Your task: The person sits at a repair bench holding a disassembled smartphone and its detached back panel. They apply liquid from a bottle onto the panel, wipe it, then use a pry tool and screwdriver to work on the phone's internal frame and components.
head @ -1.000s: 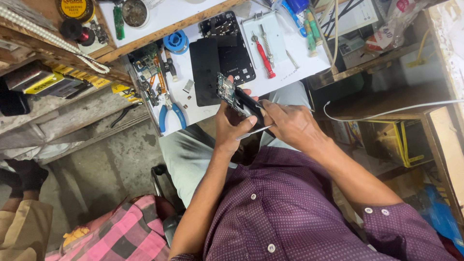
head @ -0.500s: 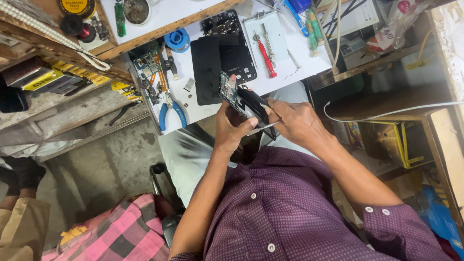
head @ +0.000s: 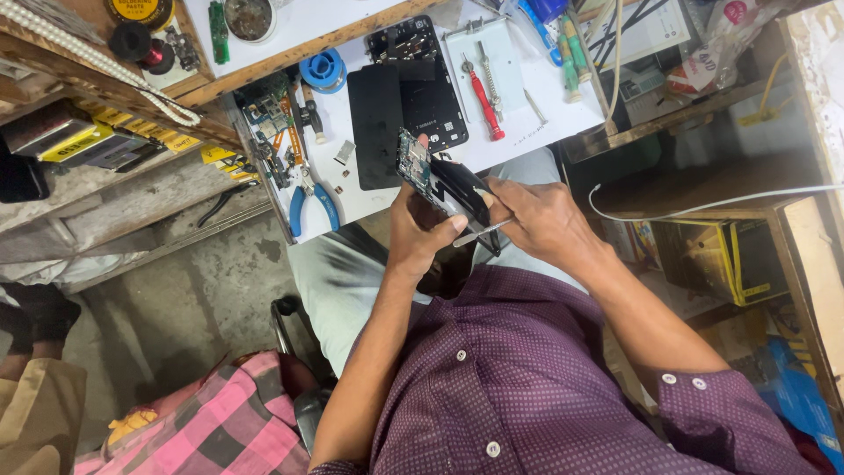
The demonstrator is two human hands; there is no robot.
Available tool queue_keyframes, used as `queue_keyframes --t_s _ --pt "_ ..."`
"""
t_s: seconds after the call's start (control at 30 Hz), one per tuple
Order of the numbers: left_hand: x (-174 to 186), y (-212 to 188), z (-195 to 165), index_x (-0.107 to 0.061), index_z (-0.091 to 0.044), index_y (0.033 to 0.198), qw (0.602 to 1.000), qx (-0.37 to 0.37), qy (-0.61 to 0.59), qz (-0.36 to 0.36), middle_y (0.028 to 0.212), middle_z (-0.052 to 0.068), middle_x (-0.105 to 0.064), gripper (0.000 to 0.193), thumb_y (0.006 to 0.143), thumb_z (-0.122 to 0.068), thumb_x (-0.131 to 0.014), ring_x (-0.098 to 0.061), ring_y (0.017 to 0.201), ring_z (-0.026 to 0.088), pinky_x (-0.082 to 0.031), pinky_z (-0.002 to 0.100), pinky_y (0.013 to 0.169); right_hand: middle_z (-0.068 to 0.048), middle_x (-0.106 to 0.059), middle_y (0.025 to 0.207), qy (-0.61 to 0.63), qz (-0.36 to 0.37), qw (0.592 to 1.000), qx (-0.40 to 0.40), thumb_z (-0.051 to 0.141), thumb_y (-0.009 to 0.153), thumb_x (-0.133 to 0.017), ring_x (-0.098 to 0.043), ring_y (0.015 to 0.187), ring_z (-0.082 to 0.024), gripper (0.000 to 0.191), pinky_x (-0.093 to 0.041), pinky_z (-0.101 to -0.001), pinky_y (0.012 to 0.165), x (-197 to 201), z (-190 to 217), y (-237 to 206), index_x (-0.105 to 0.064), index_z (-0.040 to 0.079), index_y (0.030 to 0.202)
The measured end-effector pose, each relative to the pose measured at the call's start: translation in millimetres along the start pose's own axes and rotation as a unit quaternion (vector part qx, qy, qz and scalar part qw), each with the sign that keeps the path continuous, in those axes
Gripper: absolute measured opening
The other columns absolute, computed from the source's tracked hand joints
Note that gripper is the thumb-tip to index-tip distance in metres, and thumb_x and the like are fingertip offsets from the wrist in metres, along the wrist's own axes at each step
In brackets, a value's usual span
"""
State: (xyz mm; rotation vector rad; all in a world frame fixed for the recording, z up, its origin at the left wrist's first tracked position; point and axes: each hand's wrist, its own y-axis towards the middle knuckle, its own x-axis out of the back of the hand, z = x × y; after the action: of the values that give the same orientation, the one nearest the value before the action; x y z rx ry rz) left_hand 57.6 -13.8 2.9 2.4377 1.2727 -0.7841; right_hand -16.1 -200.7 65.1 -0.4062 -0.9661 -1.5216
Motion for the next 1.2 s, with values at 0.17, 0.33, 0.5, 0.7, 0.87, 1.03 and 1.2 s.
queue_keyframes --t_s 0.17,0.33,0.5,0.7,0.87,1.03,1.2 --pt "0.9 -0.4 -1.0 -0.016 -0.003 0.169 1.000 -0.001 0.010 0.006 0.134 0.008 -0.059 0.113 0.079 -0.013 -0.084 -0.060 0.124 0.019 -0.046 0.035 0.115 -0.011 -0.062 0.070 0.018 -0.001 1.000 -0.012 -0.001 0.088 -0.073 -0.066 0.062 -0.032 0.029 -0.051 -0.0397 0.055 1.8 0.0 -0.8 -0.064 -0.003 0.115" --pt "1.7 -0.9 -2.0 -0.017 -0.001 0.169 1.000 0.002 0.016 0.008 0.134 0.009 -0.059 0.114 0.078 -0.017 -0.085 -0.060 0.124 0.019 -0.046 0.035 0.116 -0.012 -0.062 0.071 0.037 -0.011 0.999 -0.005 0.000 0.091 -0.073 -0.067 0.062 -0.030 0.026 -0.050 -0.0382 0.054 1.7 -1.3 -0.6 -0.063 -0.004 0.115" --pt "2.8 0.0 -2.8 -0.018 -0.001 0.168 1.000 -0.003 0.029 0.012 0.135 0.009 -0.060 0.113 0.078 -0.018 -0.084 -0.060 0.125 0.019 -0.045 0.034 0.117 -0.014 -0.060 0.069 0.028 -0.012 0.999 -0.013 0.001 0.092 -0.073 -0.064 0.059 -0.032 0.022 -0.048 -0.0395 0.053 1.2 -3.0 -0.1 -0.065 -0.002 0.112" --pt "4.5 -1.0 -4.7 -0.018 0.000 0.169 0.999 0.000 0.045 0.007 0.132 0.009 -0.060 0.114 0.077 -0.020 -0.084 -0.061 0.123 0.019 -0.046 0.034 0.116 -0.014 -0.060 0.070 0.018 0.001 1.000 -0.009 0.002 0.091 -0.075 -0.065 0.060 -0.032 0.022 -0.049 -0.0410 0.054 3.3 1.7 2.0 -0.065 -0.003 0.110" --pt "3.8 -3.4 -5.3 -0.017 0.000 0.167 1.000 -0.002 0.029 0.006 0.136 0.012 -0.058 0.112 0.079 -0.018 -0.085 -0.061 0.128 0.023 -0.047 0.040 0.119 -0.014 -0.066 0.081 -0.027 0.014 0.999 0.029 0.009 0.090 -0.077 -0.067 0.066 -0.032 0.029 -0.052 -0.0392 0.056 12.8 10.3 3.2 -0.066 -0.004 0.113" --pt "2.7 -4.1 -5.4 -0.014 -0.001 0.167 1.000 -0.006 0.013 0.009 0.140 0.015 -0.055 0.109 0.081 -0.011 -0.080 -0.061 0.130 0.027 -0.048 0.044 0.118 -0.010 -0.066 0.075 -0.077 0.027 0.995 0.057 0.015 0.092 -0.076 -0.066 0.060 -0.028 0.027 -0.052 -0.0397 0.053 12.8 18.7 10.5 -0.071 0.001 0.115" --pt "-1.7 -2.6 -5.4 0.007 -0.022 0.166 0.999 0.015 -0.042 -0.016 0.143 0.022 -0.053 0.113 0.080 0.002 -0.063 -0.061 0.130 0.033 -0.052 0.047 0.113 -0.008 -0.068 0.081 -0.081 0.048 0.993 0.072 0.018 0.093 -0.075 -0.065 0.062 -0.028 0.031 -0.051 -0.0390 0.053 19.5 17.1 22.6 -0.071 0.003 0.120"
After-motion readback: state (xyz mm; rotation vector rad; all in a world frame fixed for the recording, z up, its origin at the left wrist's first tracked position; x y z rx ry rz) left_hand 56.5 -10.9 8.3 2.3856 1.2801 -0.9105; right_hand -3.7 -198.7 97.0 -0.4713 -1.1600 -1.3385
